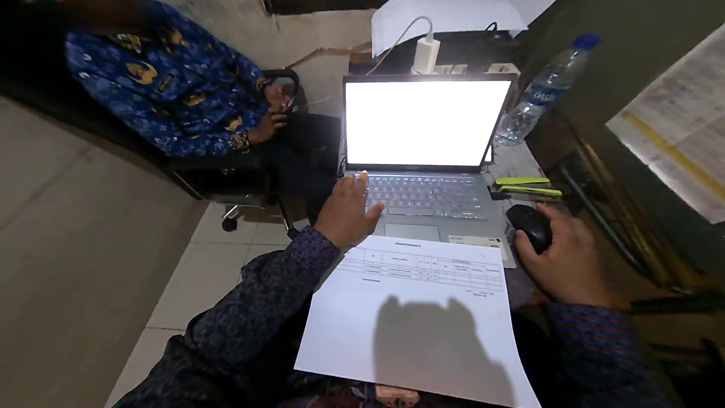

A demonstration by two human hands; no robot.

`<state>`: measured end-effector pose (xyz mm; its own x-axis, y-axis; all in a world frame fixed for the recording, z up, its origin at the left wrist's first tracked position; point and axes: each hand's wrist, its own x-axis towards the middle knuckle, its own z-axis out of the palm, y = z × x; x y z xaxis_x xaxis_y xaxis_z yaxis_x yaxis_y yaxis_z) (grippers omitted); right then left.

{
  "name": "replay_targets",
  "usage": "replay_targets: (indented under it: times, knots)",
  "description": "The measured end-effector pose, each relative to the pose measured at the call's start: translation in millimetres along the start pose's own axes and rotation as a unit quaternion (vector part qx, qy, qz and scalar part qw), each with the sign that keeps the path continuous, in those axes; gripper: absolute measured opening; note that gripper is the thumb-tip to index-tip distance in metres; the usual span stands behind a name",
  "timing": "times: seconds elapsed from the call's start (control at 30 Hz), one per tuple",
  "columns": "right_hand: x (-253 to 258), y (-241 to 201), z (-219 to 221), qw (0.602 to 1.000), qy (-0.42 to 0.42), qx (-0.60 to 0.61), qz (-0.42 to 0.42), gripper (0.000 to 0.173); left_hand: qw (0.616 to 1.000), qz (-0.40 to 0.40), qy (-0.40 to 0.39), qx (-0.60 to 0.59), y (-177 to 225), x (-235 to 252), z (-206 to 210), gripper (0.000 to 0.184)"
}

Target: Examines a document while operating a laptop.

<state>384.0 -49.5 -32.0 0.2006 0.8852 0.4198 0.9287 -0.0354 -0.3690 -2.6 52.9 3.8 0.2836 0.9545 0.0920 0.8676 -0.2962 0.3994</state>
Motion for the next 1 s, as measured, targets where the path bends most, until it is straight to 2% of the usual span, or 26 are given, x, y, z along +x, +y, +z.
replay_targets:
  times: [0.17,0.33,0.57,1.0]
  knots:
    - [1,2,-1,1.0,-0.01,-0.009,-0.004,0.066,1.0,-0.002,0.011,0.0,-3,-1,0,0.084]
    - [1,-1,-1,1.0,-0.013,0.005,-0.009,0.057,1.0,-0.012,0.01,-0.008,-2,-1,-4,0.084]
    - [3,1,-1,0.999,0.0,-0.012,0.047,0.044,1.0,-0.008,0.01,-0.02,-5,-4,-7,0.084]
    - [3,0,0,0.998,0.0,-0.016,0.053,0.045,0.998,-0.008,0.008,-0.055,-13,-16,-14,0.085]
